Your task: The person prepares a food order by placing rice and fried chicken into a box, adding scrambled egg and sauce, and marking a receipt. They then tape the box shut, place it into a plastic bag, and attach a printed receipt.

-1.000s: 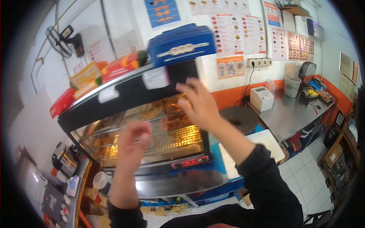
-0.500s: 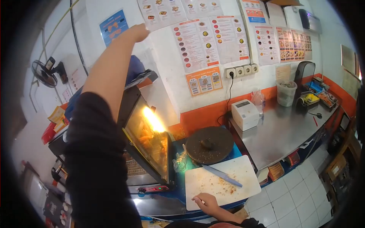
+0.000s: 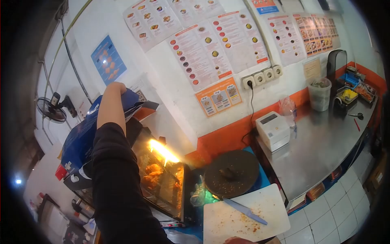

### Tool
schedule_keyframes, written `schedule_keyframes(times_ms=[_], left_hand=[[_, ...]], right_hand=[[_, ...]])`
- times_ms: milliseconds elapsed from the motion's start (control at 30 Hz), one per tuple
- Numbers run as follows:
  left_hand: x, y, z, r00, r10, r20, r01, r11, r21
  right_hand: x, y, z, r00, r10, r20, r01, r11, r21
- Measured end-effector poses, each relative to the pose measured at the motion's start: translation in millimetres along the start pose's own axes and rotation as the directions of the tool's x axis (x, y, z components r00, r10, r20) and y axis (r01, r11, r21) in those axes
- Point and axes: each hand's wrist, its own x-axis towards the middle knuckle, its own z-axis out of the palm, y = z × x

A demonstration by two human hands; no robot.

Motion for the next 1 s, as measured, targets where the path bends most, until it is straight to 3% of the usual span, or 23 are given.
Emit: schedule_keyframes(times_ms=[33,100,167,233,267,300,333,367,500,600,767,833,900,1000], left_hand=[[-1,-1,-3,1.0,-0.008,0.008,0.008,1.0,0.014],[-3,-1,-8,0.999,-0.034,-0.029,0.029,0.99,-0.141],[-2,0,-7,0.997,-0.031,-0.07,0.022,0.991,-0.131],[-8,-4,-5,0.994,-0.035,-0.106,0.022,0.992,-0.122],[-12,-5,-2,0.995,-0.003,-0.103,-0.01,0.992,-0.125],[-13,-5,-2,0.994,0.033,-0.105,-0.046,0.991,-0.129],[-7,-8,2,0.994,0.033,-0.106,-0.046,0.991,-0.125],[1,-11,9,0.996,-0.001,-0.085,-0.01,0.991,-0.13],[5,-23,8,0.997,-0.079,-0.012,0.077,0.991,-0.106],[-11,-16,5,0.983,-0.176,-0.057,0.164,0.971,-0.175],[-5,-16,5,0.988,-0.155,-0.013,0.153,0.981,-0.123],[-16,-14,-2,0.987,-0.157,0.033,0.159,0.982,-0.099],[-31,-4,-11,0.967,-0.25,0.053,0.256,0.948,-0.189],[-16,-11,-3,0.964,-0.261,0.056,0.265,0.958,-0.104]], right_hand=[[4,-4,0,1.0,0.023,-0.005,-0.023,0.999,-0.022],[16,-13,0,0.998,0.044,0.038,-0.043,0.999,-0.009],[26,-17,3,0.996,0.054,0.065,-0.054,0.999,0.003],[34,-15,6,0.995,-0.041,0.089,0.051,0.992,-0.115],[32,57,15,0.995,-0.038,0.096,0.049,0.993,-0.111],[24,197,51,0.984,-0.161,0.074,0.174,0.799,-0.576],[28,325,82,0.954,-0.276,0.113,0.219,0.392,-0.894],[12,425,88,0.954,-0.276,0.114,0.221,0.395,-0.892],[8,441,86,0.958,-0.273,0.088,0.189,0.37,-0.91],[14,444,84,0.958,-0.28,0.06,0.161,0.351,-0.923],[15,409,78,0.959,-0.282,0.009,0.11,0.344,-0.933],[15,383,71,0.984,-0.179,-0.023,0.07,0.499,-0.864],[18,352,64,0.997,-0.07,-0.036,0.017,0.636,-0.771],[27,274,46,0.995,0.103,-0.011,-0.089,0.794,-0.601]])
